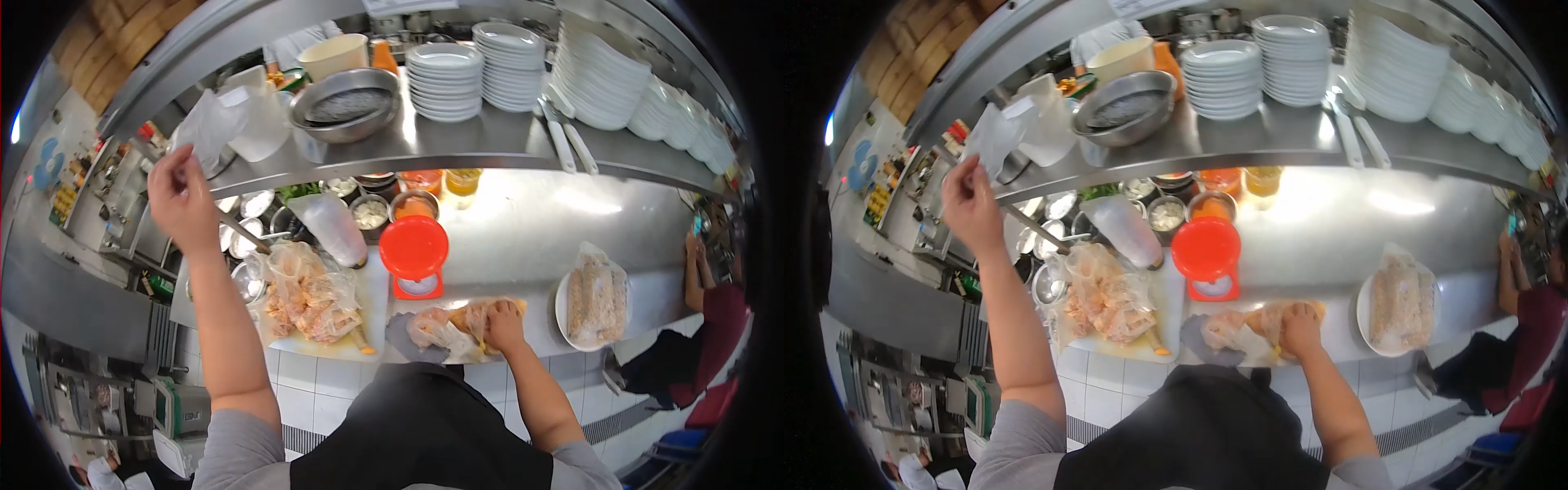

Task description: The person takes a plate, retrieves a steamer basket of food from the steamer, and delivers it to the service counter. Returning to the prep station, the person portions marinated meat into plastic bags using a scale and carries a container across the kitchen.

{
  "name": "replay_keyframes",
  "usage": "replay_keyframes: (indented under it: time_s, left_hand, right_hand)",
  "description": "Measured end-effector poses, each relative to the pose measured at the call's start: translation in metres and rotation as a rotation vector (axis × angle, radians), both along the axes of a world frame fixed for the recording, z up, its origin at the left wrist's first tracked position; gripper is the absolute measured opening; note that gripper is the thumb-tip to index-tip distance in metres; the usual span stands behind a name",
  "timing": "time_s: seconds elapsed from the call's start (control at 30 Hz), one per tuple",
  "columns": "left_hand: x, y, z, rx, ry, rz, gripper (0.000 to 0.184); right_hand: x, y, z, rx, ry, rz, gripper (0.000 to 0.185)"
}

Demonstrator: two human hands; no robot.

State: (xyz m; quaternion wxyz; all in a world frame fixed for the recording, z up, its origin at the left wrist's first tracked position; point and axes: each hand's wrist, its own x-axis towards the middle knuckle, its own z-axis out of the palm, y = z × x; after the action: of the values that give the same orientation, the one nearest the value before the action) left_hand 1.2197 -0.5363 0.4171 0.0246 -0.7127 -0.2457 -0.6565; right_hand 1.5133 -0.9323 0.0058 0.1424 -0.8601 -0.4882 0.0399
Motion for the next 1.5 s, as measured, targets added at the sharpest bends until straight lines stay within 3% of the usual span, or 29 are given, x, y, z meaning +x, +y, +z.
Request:
replay_keyframes:
  time_s: [0.07, 0.13, 0.2, 0.3, 0.37, 0.47, 0.57, 0.7, 0.8, 1.03, 1.13, 1.23, 1.33, 1.43, 1.5]
  left_hand:
    - [-0.002, -0.033, -0.025, -0.064, 0.017, -0.217, 0.025]
    - [0.003, -0.079, -0.062, -0.14, 0.248, -0.368, 0.036]
    - [0.009, -0.115, -0.112, -0.382, 0.362, -0.504, 0.043]
    - [0.02, -0.145, -0.172, -0.485, 0.461, -0.497, 0.046]
    - [0.022, -0.158, -0.192, -0.59, 0.5, -0.525, 0.046]
    - [0.026, -0.171, -0.191, -0.533, 0.567, -0.534, 0.04]
    - [0.024, -0.185, -0.19, -0.778, 0.623, -0.574, 0.031]
    - [0.034, -0.192, -0.203, -0.693, 0.603, -0.592, 0.025]
    - [0.032, -0.186, -0.211, -0.618, 0.679, -0.586, 0.026]
    - [0.056, -0.197, -0.194, -0.65, 0.723, -0.59, 0.04]
    - [0.063, -0.198, -0.196, -0.645, 0.743, -0.614, 0.042]
    - [0.069, -0.199, -0.2, -0.648, 0.754, -0.642, 0.042]
    - [0.074, -0.203, -0.206, -0.651, 0.777, -0.663, 0.044]
    - [0.083, -0.209, -0.208, -0.653, 0.811, -0.683, 0.044]
    - [0.091, -0.212, -0.211, -0.594, 0.839, -0.68, 0.044]
  right_hand:
    - [0.008, 0.003, -0.015, 0.068, 0.034, 0.034, 0.024]
    - [0.019, 0.008, -0.018, 0.085, 0.103, 0.066, 0.026]
    - [0.033, 0.011, -0.013, 0.048, 0.206, 0.087, 0.031]
    - [0.035, 0.014, 0.042, -0.077, 0.536, -0.013, 0.035]
    - [0.03, 0.014, 0.035, 0.052, 0.459, -0.011, 0.034]
    - [0.001, 0.019, 0.022, 0.066, 0.235, -0.041, 0.033]
    - [-0.009, 0.025, 0.006, -0.025, 0.037, -0.025, 0.034]
    - [0.009, 0.024, -0.014, -0.077, 0.081, 0.083, 0.03]
    - [0.001, 0.015, -0.018, -0.068, -0.184, -0.063, 0.023]
    - [0.043, 0.017, 0.006, -0.235, 0.308, 0.084, 0.033]
    - [0.046, 0.009, 0.022, 0.036, 0.481, -0.177, 0.039]
    - [0.041, -0.008, 0.059, 0.084, 0.656, -0.269, 0.041]
    - [0.027, -0.029, 0.016, -0.013, 0.149, -0.117, 0.033]
    - [-0.003, -0.022, 0.048, -0.077, 0.087, -0.127, 0.028]
    - [0.004, -0.013, 0.041, -0.114, 0.088, -0.051, 0.034]
